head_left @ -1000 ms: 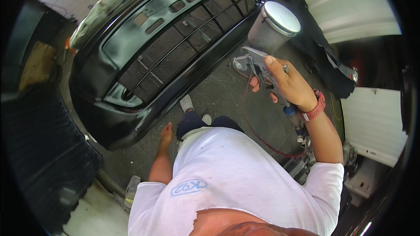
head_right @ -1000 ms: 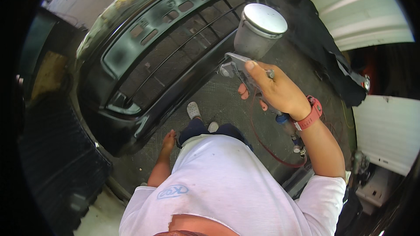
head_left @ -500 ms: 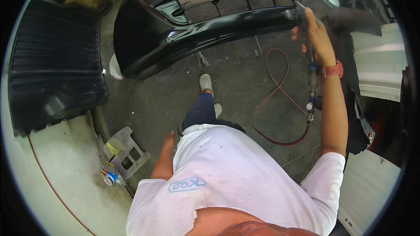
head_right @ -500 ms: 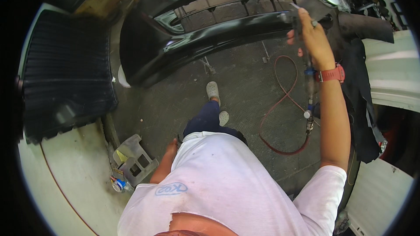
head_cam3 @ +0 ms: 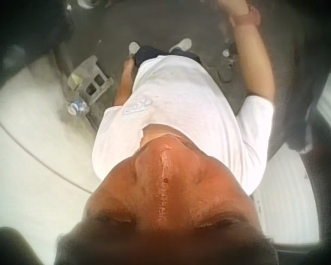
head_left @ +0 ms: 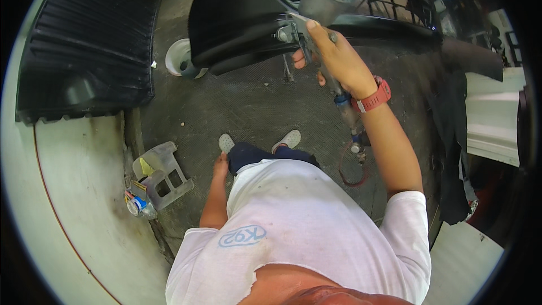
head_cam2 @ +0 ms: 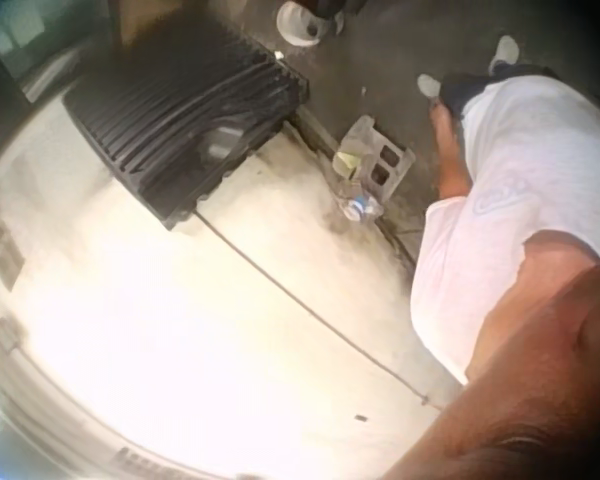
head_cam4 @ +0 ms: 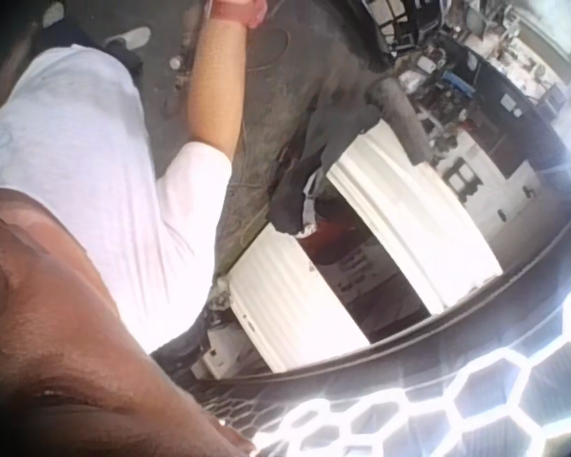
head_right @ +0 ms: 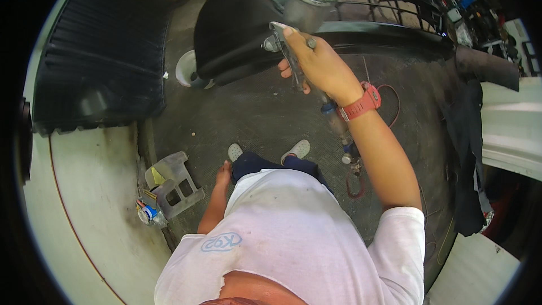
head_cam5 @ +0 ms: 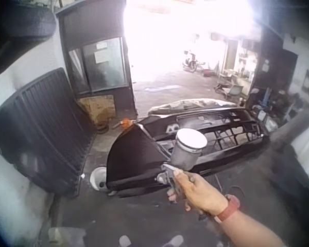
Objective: The person uses a spray gun to apply black paint to a car bumper. They move around the part, spraying different sections and occasionally touching the surface with their hand. The bumper is partially covered with newspaper to protect certain areas from overspray.
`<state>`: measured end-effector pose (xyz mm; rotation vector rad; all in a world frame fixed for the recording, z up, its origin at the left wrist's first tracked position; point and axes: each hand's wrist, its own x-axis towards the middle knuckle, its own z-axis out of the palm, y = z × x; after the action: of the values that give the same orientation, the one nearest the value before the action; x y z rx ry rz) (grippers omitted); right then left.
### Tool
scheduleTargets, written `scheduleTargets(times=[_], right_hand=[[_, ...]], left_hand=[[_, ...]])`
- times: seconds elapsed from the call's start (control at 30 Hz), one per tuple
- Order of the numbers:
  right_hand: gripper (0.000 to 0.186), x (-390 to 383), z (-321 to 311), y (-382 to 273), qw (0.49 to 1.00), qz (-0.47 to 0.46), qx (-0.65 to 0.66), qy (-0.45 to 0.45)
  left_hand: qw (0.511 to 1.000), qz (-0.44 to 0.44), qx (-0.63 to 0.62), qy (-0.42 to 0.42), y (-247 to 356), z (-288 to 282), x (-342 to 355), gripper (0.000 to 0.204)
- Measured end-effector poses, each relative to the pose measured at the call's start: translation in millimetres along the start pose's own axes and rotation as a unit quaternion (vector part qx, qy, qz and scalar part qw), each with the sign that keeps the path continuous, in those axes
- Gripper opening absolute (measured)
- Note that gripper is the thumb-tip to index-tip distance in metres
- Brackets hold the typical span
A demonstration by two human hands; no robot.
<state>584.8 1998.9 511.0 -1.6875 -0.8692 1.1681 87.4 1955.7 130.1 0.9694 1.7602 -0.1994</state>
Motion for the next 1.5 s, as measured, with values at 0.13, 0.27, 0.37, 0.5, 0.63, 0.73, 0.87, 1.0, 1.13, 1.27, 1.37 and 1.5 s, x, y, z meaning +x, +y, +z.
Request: scheduleTargets(times=[0.13,0.27,0.37,0.5,0.63,0.73,0.87,1.0,1.13,1.27,1.37,1.5], right_hand=[[0.076,-6.1,75.0,0.9,0.995,-0.003,0.101,0.009],[0.079,-9.9,135.6,9.8,0.989,0.004,0.115,0.095],[0.076,-22.9,188.6,26.1,0.975,0.029,0.104,0.193],[0.069,-40.3,239.6,63.6,0.935,0.076,0.091,0.334],[0.065,-42.1,313.0,122.3,0.885,0.098,0.080,0.448],[0.061,-15.3,370.4,127.8,0.875,0.098,-0.002,0.475],[0.046,40.0,445.4,140.0,0.891,0.063,-0.059,0.446],[0.053,110.2,517.4,135.7,0.935,0.093,-0.020,0.342],[0.054,165.8,569.7,147.0,0.944,0.111,0.025,0.308],[0.057,183.8,597.7,110.3,0.919,0.246,0.103,0.290],[0.059,188.4,630.7,113.0,0.870,0.265,0.181,0.376],[0.062,186.2,706.6,113.9,0.756,0.280,0.271,0.526]], left_hand=[[0.993,0.108,0.016,0.052,3.9,-52.7,27.9,0.068],[0.991,0.115,0.064,0.021,1.9,-146.8,38.1,0.065],[0.991,0.113,0.057,0.053,-33.1,-234.7,56.7,0.059],[0.947,0.311,-0.036,0.063,13.3,-345.5,61.7,0.049],[0.866,0.487,0.022,-0.112,193.9,-442.6,-118.7,0.044],[0.619,0.674,0.112,-0.387,264.6,-486.5,-196.2,0.040],[0.453,0.681,0.137,-0.559,318.6,-507.0,-211.7,0.040],[0.463,0.713,0.150,-0.505,352.9,-553.5,-188.3,0.037],[0.449,0.682,0.183,-0.548,413.6,-619.6,-147.3,0.032],[0.570,0.657,0.098,-0.484,432.7,-672.4,-50.9,0.032],[0.788,0.515,0.009,-0.337,443.6,-697.2,47.4,0.066],[0.845,0.407,-0.009,-0.347,469.2,-706.8,216.9,0.036]])
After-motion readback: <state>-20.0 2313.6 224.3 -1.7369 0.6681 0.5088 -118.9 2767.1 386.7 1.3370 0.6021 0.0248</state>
